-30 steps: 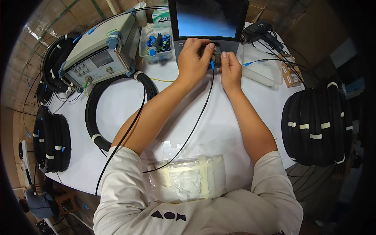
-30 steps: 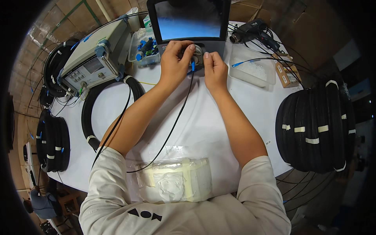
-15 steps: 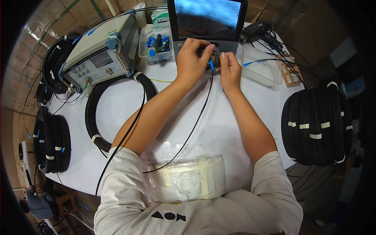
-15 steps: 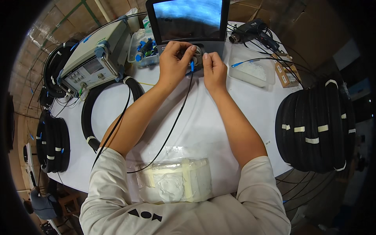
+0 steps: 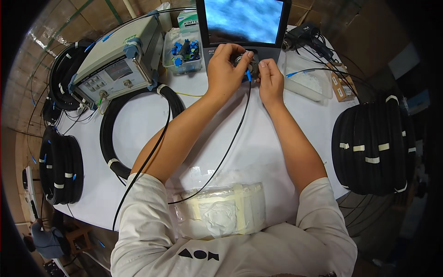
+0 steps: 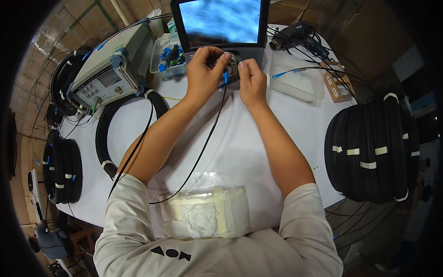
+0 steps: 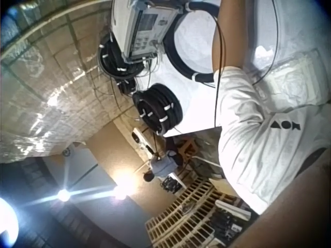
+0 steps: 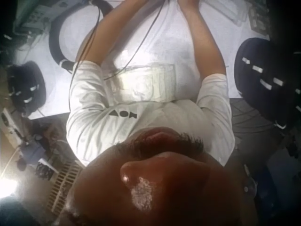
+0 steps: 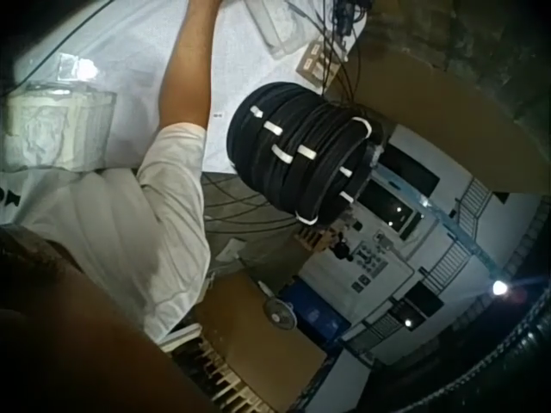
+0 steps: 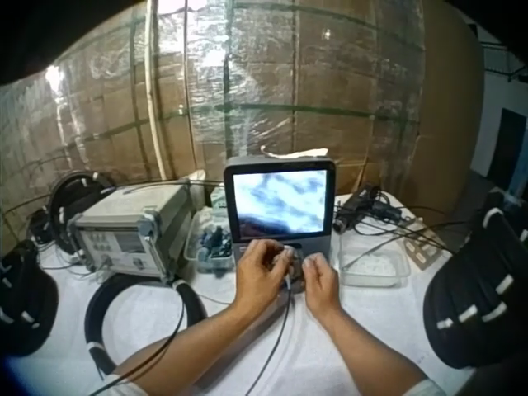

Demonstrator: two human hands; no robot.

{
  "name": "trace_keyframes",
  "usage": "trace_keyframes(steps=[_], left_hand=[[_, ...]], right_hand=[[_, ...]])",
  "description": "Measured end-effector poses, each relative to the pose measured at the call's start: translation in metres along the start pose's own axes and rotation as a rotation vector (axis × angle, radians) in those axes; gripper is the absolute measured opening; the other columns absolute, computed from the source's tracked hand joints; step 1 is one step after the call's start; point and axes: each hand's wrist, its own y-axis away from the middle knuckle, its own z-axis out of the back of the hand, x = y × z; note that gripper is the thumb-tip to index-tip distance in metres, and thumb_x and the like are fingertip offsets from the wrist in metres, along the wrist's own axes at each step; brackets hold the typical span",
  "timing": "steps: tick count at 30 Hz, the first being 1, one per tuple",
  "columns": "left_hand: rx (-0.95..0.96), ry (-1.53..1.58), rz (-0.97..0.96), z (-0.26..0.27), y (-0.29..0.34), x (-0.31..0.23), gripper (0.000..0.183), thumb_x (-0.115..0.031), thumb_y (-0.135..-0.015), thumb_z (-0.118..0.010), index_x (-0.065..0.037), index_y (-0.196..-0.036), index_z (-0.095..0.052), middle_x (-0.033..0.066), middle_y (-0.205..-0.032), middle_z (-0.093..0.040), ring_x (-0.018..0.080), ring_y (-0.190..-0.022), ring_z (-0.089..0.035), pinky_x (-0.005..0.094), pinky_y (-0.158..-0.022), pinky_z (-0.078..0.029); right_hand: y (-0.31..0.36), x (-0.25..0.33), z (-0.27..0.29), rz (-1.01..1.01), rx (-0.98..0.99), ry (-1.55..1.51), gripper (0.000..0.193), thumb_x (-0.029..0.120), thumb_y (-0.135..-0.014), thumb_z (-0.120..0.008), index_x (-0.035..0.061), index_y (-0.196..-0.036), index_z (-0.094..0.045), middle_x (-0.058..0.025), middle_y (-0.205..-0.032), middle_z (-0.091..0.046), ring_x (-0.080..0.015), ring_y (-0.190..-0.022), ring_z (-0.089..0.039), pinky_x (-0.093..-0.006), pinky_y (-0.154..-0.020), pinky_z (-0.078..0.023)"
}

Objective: Inspecting fiber optic cable connectors using a digital microscope at a laboratory workbench.

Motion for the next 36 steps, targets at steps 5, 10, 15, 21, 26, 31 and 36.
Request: trace_keyframes(steps=[5, 10, 15, 21, 26, 31, 36], left_hand=[[0.0, -0.048, -0.018, 0.002, 0.0, 0.001, 0.024, -0.021, -0.09, -0.079, 0.0, -0.094, -0.069, 0.0081, -0.09, -0.065, 0.0171, -0.077, -0.065, 0.0305, -0.069, -0.051], [0.011, -0.053, -0.018, 0.002, 0.0, 0.0, 0.022, -0.018, -0.091, -0.079, 0.002, -0.094, -0.068, 0.0064, -0.091, -0.065, 0.0118, -0.078, -0.065, 0.0269, -0.069, -0.052], [0.011, -0.07, -0.014, 0.002, 0.0, 0.0, 0.022, -0.018, -0.091, -0.079, 0.002, -0.094, -0.068, 0.0057, -0.091, -0.064, 0.0114, -0.077, -0.064, 0.0267, -0.068, -0.051], [-0.002, -0.07, -0.029, 0.003, 0.0, -0.001, 0.026, -0.025, -0.089, -0.08, -0.001, -0.093, -0.07, 0.0093, -0.09, -0.066, 0.0213, -0.076, -0.065, 0.0327, -0.067, -0.051], [0.009, -0.068, 0.003, 0.003, -0.001, -0.003, 0.023, -0.02, -0.09, -0.081, 0.0, -0.094, -0.069, 0.0044, -0.089, -0.064, 0.0103, -0.073, -0.059, 0.0262, -0.064, -0.047], [0.0, -0.073, -0.03, 0.003, 0.0, -0.001, 0.025, -0.02, -0.088, -0.082, 0.0, -0.094, -0.069, 0.0048, -0.089, -0.064, 0.0104, -0.075, -0.06, 0.0267, -0.065, -0.049], [0.019, -0.008, 0.007, 0.001, -0.001, 0.0, 0.023, -0.016, -0.089, -0.082, 0.002, -0.094, -0.068, 0.0053, -0.092, -0.064, 0.0101, -0.078, -0.064, 0.0259, -0.069, -0.052]], right_hand=[[0.0, 0.003, 0.0, -0.056, 0.013, 0.113, 0.038, 0.031, -0.107, -0.055, 0.0006, -0.083, -0.057, -0.0047, -0.062, -0.052, -0.0117, -0.059, -0.044, -0.0323, -0.055, -0.04], [-0.002, 0.011, 0.001, -0.114, 0.019, 0.109, 0.042, 0.031, -0.107, -0.055, 0.0001, -0.079, -0.055, -0.0063, -0.06, -0.051, -0.013, -0.057, -0.043, -0.033, -0.055, -0.04], [0.0, 0.01, -0.001, -0.035, 0.0, 0.175, 0.041, 0.031, -0.106, -0.056, 0.0002, -0.079, -0.056, -0.005, -0.06, -0.053, -0.015, -0.057, -0.045, -0.0332, -0.056, -0.041], [0.002, 0.011, -0.005, 0.148, -0.13, -0.002, 0.037, 0.031, -0.105, -0.058, 0.0018, -0.082, -0.058, -0.0063, -0.062, -0.053, -0.0161, -0.057, -0.049, -0.034, -0.057, -0.042], [0.0, 0.008, 0.001, 0.051, -0.02, 0.214, 0.031, 0.026, -0.105, -0.056, 0.0019, -0.087, -0.058, -0.0073, -0.064, -0.055, -0.0155, -0.059, -0.054, -0.0345, -0.057, -0.042], [0.003, 0.009, -0.005, 0.142, -0.107, 0.02, 0.031, 0.026, -0.105, -0.057, 0.0017, -0.086, -0.058, -0.0083, -0.064, -0.057, -0.0164, -0.059, -0.055, -0.0341, -0.058, -0.044], [0.002, 0.003, 0.003, 0.036, -0.001, 0.2, 0.023, 0.023, -0.105, -0.056, 0.0031, -0.094, -0.06, -0.0066, -0.07, -0.061, -0.0172, -0.061, -0.057, -0.0329, -0.06, -0.046]])
